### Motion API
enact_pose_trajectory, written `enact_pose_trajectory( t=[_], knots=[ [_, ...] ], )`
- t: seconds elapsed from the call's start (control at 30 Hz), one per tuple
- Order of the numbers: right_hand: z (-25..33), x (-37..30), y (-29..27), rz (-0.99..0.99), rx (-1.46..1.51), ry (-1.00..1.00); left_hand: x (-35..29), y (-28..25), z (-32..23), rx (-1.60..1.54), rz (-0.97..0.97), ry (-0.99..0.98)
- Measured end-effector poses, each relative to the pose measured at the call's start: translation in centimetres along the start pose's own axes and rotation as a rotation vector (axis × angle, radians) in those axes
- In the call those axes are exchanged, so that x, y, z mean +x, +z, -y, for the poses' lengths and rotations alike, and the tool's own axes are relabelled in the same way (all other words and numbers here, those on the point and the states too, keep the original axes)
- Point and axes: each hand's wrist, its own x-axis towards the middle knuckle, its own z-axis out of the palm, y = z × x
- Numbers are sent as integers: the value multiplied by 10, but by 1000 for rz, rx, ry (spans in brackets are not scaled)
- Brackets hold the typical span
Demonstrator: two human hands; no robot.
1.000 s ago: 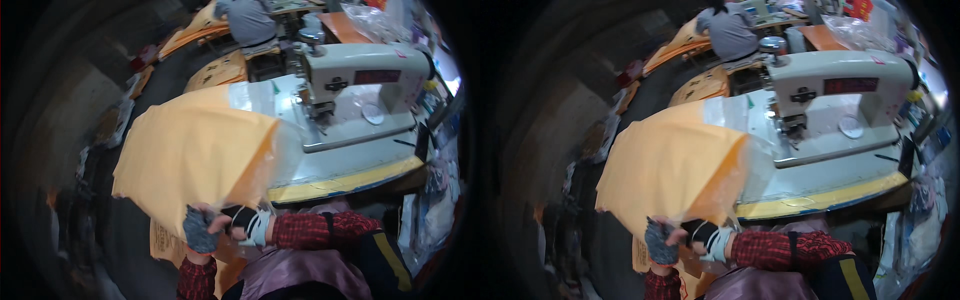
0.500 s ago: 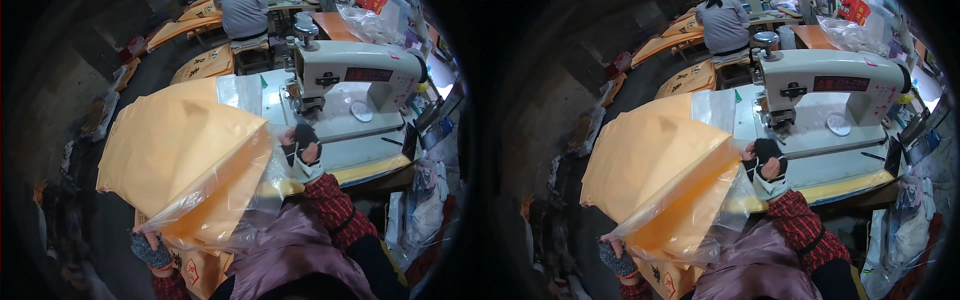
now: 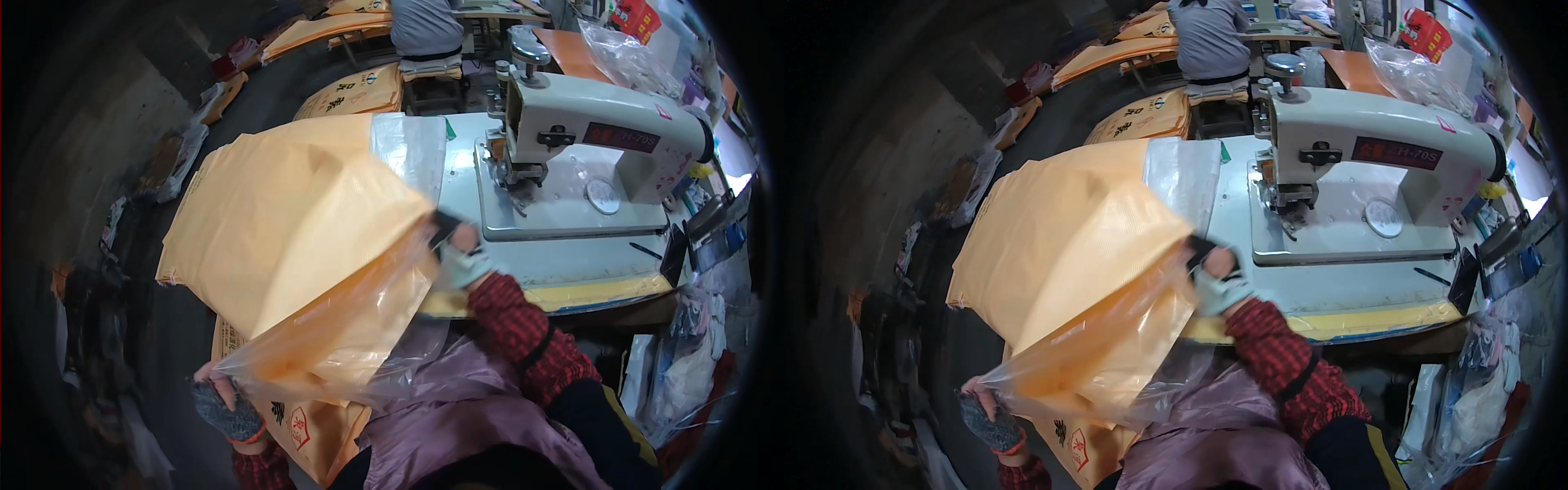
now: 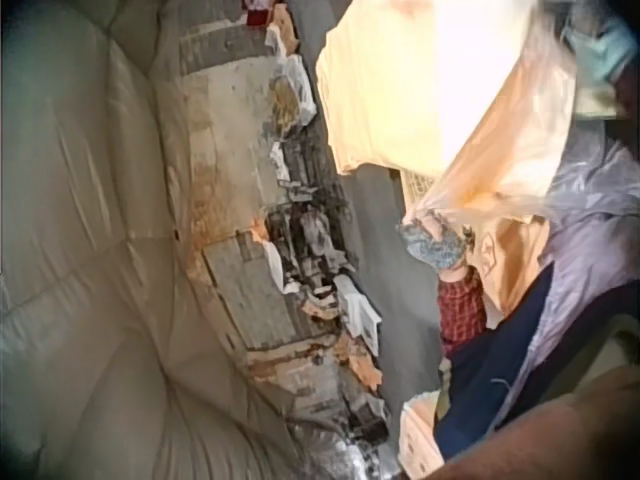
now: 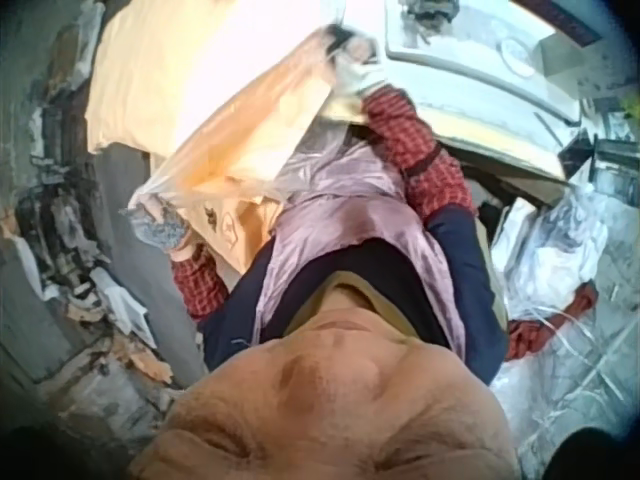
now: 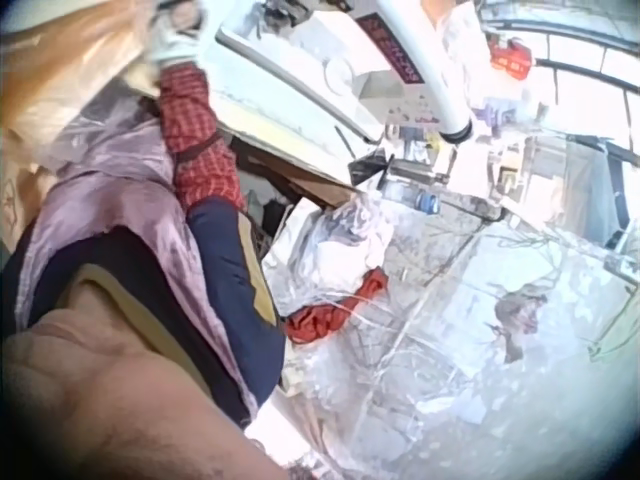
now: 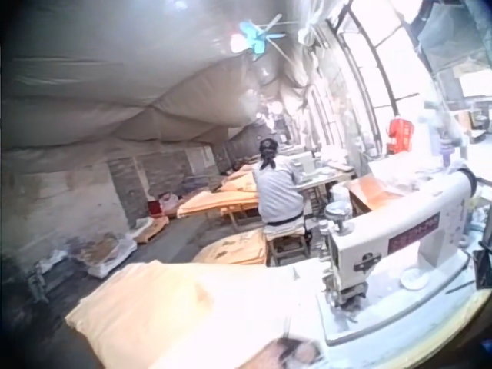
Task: The recorder is using a sewing machine to sew or finish plastic/composite bags.
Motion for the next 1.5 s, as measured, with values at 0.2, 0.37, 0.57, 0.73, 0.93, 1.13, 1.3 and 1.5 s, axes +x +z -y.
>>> enact_pose_trajectory(
  t=[0.2, 0.37, 0.57, 0.73, 0.93, 1.13, 1.3, 1.5],
  knots=[
    [0, 97, -48, -413, 113, 310, -32, -20, 48, 186, 106, 260],
    [-3, 133, -42, -151, -43, -78, -51, -40, 64, 405, 303, 438],
    [51, 139, -41, 209, -88, -107, 8, -48, 9, 221, -223, 341],
    [96, 99, -32, 269, -21, 1, -55, 113, -20, 37, 467, 463],
    [78, 1, -48, 520, 180, -64, 11, 44, 116, 33, 50, -141],
    [86, 8, -54, 327, 350, -101, -3, 99, 169, -219, 180, -393],
    [33, -33, -103, 448, 364, 329, 12, 64, 187, -298, 99, -443],
    [81, -41, -63, 352, 300, 211, 23, 47, 202, -569, 69, -510]
  ],
)
